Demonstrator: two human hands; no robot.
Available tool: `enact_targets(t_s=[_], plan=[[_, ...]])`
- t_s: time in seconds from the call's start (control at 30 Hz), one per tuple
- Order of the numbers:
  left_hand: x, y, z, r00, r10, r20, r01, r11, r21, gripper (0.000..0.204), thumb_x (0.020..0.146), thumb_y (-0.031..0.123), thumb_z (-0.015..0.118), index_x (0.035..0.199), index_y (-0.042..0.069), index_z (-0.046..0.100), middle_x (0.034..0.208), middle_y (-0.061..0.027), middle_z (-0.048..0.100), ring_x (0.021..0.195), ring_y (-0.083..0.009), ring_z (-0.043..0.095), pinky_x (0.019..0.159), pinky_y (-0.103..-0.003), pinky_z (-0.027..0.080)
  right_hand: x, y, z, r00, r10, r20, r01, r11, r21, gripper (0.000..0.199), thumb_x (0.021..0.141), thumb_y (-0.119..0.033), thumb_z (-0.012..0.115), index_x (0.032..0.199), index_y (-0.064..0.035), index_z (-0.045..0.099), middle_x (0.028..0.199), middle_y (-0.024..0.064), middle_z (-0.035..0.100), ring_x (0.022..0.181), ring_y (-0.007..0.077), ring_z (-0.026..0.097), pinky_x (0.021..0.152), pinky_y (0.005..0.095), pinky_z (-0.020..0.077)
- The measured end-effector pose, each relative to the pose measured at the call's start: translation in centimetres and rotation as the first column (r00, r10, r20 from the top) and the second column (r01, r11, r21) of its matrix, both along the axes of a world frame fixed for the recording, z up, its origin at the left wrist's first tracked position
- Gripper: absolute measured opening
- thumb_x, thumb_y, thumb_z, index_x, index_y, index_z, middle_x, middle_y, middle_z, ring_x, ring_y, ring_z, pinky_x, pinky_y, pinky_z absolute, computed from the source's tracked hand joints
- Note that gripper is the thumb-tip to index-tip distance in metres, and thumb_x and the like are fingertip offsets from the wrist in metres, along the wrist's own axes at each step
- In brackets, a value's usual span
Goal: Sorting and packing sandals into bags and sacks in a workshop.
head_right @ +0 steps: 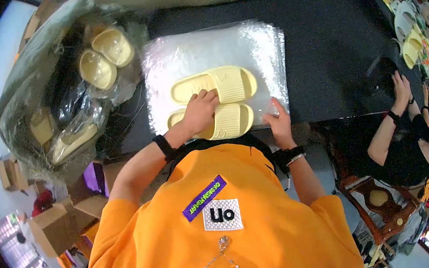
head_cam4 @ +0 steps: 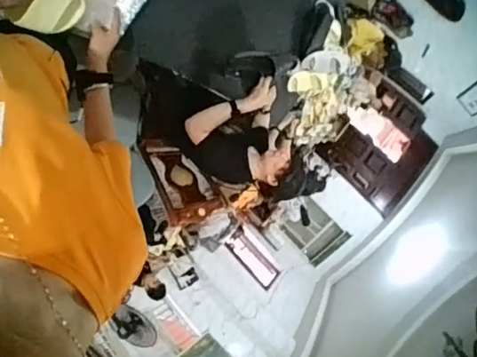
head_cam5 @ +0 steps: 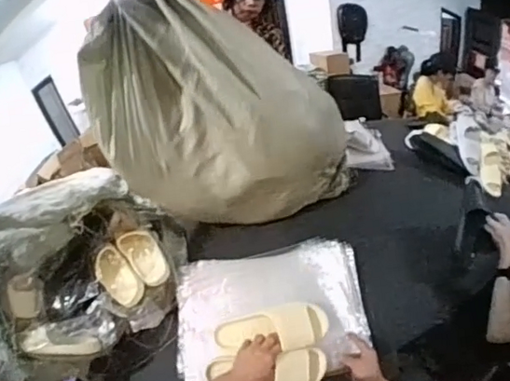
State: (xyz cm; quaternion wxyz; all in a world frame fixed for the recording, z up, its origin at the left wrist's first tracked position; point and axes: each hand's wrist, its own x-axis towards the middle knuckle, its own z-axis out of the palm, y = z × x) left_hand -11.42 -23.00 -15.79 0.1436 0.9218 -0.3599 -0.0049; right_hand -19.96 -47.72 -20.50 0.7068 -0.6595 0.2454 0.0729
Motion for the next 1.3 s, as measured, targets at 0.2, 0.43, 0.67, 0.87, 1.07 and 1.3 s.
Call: enact_targets(t_s=[0.2,0.43,0.67,0.87,1.07,1.3], plan=[[-2.4,13.6,-5.3,0.874,0.486,0.021,-0.481,0.869,-0.117,0.022,0.065,0.0,0.05,0.087,0.003,0.052,0.088,-0.0144,0.05,0.088,-0.0342,0.046,0.074,-0.042,0.04,-0.5,-0.7,-0.2,0.989,0.146,0.006,-0.145,0.987,-0.068,0.055,0.077,0.001,0.056,0.129,-0.0044,0.038,0.097,0.0058,0.057,0.069,0.009,0.053,0.064,0.0236,0.046],[-1.2,18.5,1.7,0.772,0.635,-0.005,-0.611,0.741,-0.277,0.026,0.066,-0.005,0.044,0.092,-0.003,0.051,0.091,-0.0189,0.052,0.086,-0.0398,0.046,0.074,-0.043,0.04,-0.1,-3.5,-0.2,0.877,0.474,0.072,-0.216,0.524,-0.824,0.05,0.076,-0.016,0.063,0.123,-0.0084,0.047,0.124,0.0172,0.04,0.104,0.0265,0.046,0.087,0.0377,0.0388],[0.3,7.3,8.6,0.974,0.097,0.204,-0.089,0.995,-0.048,0.018,0.058,0.004,0.053,0.077,0.004,0.051,0.084,-0.0123,0.048,0.085,-0.0307,0.046,0.075,-0.042,0.032,3.1,3.8,11.1,0.746,0.531,0.401,-0.403,0.841,-0.362,0.086,0.073,-0.019,0.069,0.139,-0.0091,0.014,0.143,0.012,0.013,0.107,0.0185,0.044,0.084,0.0339,0.0406],[2.1,-2.9,9.0,0.976,-0.167,0.137,0.199,0.941,-0.272,0.021,0.061,0.005,0.055,0.083,0.005,0.054,0.089,-0.0108,0.051,0.088,-0.0285,0.047,0.078,-0.039,0.034,3.6,1.2,11.6,0.853,0.46,0.248,-0.446,0.888,-0.113,0.062,0.065,0.003,0.053,0.125,-0.0019,0.036,0.122,0.0136,0.047,0.118,0.0201,0.039,0.097,0.03,0.0304],[1.6,-3.6,11.6,0.997,0.007,0.076,0.031,0.871,-0.49,0.043,0.069,0.0,0.061,0.111,0.006,0.051,0.116,-0.015,0.045,0.105,-0.0298,0.043,0.089,-0.038,0.034,6.5,-8.1,12.0,0.926,0.107,0.363,-0.044,0.983,-0.177,0.057,0.065,0.011,0.055,0.119,-0.0037,0.047,0.12,0.0041,0.05,0.109,0.0151,0.046,0.094,0.0288,0.0355],[-0.7,2.3,6.5,0.868,0.196,-0.457,-0.439,0.733,-0.519,0.029,0.075,-0.005,0.055,0.103,0.003,0.056,0.096,-0.0123,0.056,0.082,-0.0229,0.055,0.072,-0.032,0.045,12.4,-17.9,17.1,0.947,-0.303,0.105,0.319,0.925,-0.206,0.108,0.073,-0.046,0.063,0.134,-0.0187,-0.023,0.14,0.0208,0.015,0.124,0.0359,0.026,0.089,0.0591,0.0274]])
